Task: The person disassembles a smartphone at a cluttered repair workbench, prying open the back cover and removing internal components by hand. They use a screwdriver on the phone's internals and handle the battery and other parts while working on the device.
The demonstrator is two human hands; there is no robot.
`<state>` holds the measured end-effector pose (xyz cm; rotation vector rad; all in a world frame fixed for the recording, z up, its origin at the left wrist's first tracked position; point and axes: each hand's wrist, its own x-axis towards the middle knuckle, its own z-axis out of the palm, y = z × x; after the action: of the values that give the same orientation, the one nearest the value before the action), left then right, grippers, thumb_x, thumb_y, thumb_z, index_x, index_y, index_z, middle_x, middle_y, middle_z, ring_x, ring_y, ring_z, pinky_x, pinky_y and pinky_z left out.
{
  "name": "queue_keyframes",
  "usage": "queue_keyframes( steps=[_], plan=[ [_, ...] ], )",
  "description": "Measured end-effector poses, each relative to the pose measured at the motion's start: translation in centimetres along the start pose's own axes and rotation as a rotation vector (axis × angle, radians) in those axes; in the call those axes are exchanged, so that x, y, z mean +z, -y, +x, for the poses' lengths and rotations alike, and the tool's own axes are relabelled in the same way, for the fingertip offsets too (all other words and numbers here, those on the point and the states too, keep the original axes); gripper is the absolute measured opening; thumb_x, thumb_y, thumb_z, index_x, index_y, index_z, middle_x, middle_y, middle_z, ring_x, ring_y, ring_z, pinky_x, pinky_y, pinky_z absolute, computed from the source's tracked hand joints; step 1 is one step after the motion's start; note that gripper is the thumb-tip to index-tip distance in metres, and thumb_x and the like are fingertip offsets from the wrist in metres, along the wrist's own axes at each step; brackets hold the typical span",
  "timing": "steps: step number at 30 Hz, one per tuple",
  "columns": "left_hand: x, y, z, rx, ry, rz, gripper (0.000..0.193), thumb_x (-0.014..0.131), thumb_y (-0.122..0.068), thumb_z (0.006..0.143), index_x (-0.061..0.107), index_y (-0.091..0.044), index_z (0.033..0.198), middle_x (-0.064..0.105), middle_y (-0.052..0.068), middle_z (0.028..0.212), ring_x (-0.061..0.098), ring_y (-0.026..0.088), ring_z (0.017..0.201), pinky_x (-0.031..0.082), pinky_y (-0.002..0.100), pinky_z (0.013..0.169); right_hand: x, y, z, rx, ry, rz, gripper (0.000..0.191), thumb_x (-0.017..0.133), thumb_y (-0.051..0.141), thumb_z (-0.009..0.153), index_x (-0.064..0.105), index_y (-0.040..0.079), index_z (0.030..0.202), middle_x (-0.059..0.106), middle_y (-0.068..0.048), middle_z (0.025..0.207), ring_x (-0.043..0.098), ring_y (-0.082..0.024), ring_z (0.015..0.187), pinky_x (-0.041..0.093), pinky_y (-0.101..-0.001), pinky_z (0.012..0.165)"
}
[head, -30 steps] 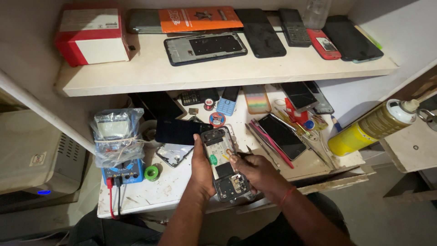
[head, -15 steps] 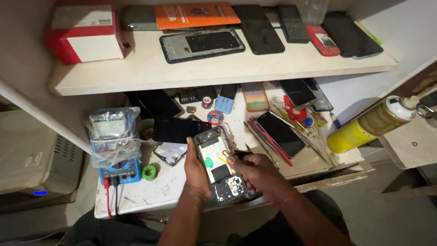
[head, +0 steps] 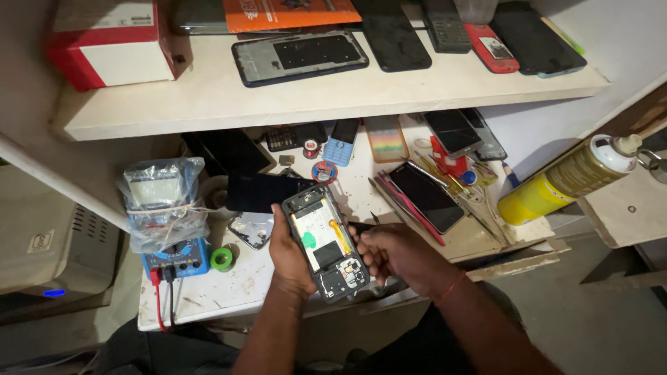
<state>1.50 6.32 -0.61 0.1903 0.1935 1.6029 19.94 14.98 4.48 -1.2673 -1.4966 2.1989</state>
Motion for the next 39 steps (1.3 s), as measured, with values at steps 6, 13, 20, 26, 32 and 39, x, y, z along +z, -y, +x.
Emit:
queue_keyframes(
  steps=[6, 13, 20, 26, 32, 39],
  plan=[
    [-0.2, 0.0, 0.2, 0.046, -0.101, 0.039, 0.094, 0.028, -0.082, 0.093, 0.062, 0.002, 0.121, 0.071, 0.025, 0.099, 0.073, 0.039, 0.087, 0.062, 0.052, 0.077, 0.2, 0.0, 0.1, -0.041, 0.026, -0.141, 0.019, 0.077, 0.02, 0.085, 0.069, 0.003, 0.089, 0.063, -0.002, 0.069, 0.06, -0.009, 0.056, 0.051, -0.0262, 0.049],
    [-0.3, 0.1, 0.4, 0.037, -0.102, 0.114, 0.094, 0.027, -0.082, 0.095, 0.062, 0.001, 0.121, 0.071, 0.024, 0.095, 0.073, 0.037, 0.082, 0.062, 0.05, 0.073, 0.7, -0.8, 0.7, -0.074, -0.065, -0.228, 0.024, 0.082, 0.02, 0.082, 0.069, 0.0, 0.085, 0.063, -0.001, 0.063, 0.057, -0.008, 0.049, 0.046, -0.0249, 0.043],
    [-0.1, 0.1, 0.6, 0.045, -0.116, 0.114, 0.095, 0.026, -0.081, 0.095, 0.062, 0.002, 0.122, 0.07, 0.023, 0.095, 0.072, 0.036, 0.083, 0.063, 0.049, 0.075, 1.4, -1.2, 0.3, -0.046, -0.111, -0.235, 0.029, 0.081, 0.026, 0.085, 0.067, 0.002, 0.082, 0.058, -0.001, 0.057, 0.052, -0.008, 0.042, 0.041, -0.0244, 0.039],
    [-0.1, 0.1, 0.8, 0.065, -0.109, 0.143, 0.096, 0.026, -0.081, 0.095, 0.062, 0.002, 0.123, 0.071, 0.024, 0.097, 0.073, 0.037, 0.084, 0.063, 0.049, 0.075, 1.9, -0.7, -0.2, -0.021, -0.144, -0.193, 0.03, 0.08, 0.029, 0.085, 0.067, 0.002, 0.082, 0.057, 0.0, 0.056, 0.051, -0.008, 0.041, 0.041, -0.025, 0.038],
    [-0.2, 0.1, 0.9, 0.073, -0.14, 0.131, 0.096, 0.026, -0.082, 0.093, 0.062, 0.001, 0.124, 0.071, 0.023, 0.095, 0.073, 0.037, 0.084, 0.063, 0.051, 0.074, 2.4, -1.0, -0.7, -0.017, -0.204, -0.295, 0.035, 0.077, 0.039, 0.086, 0.069, 0.006, 0.078, 0.052, 0.001, 0.052, 0.049, -0.007, 0.04, 0.039, -0.0251, 0.037],
    [-0.6, 0.1, 0.9, 0.106, -0.064, 0.081, 0.097, 0.027, -0.083, 0.095, 0.062, 0.002, 0.126, 0.07, 0.024, 0.096, 0.072, 0.038, 0.086, 0.062, 0.053, 0.075, 2.8, -1.4, -1.0, -0.099, -0.261, -0.435, 0.056, 0.073, 0.051, 0.088, 0.06, 0.002, 0.065, 0.051, -0.003, 0.045, 0.051, -0.011, 0.034, 0.041, -0.0293, 0.034]
  ],
)
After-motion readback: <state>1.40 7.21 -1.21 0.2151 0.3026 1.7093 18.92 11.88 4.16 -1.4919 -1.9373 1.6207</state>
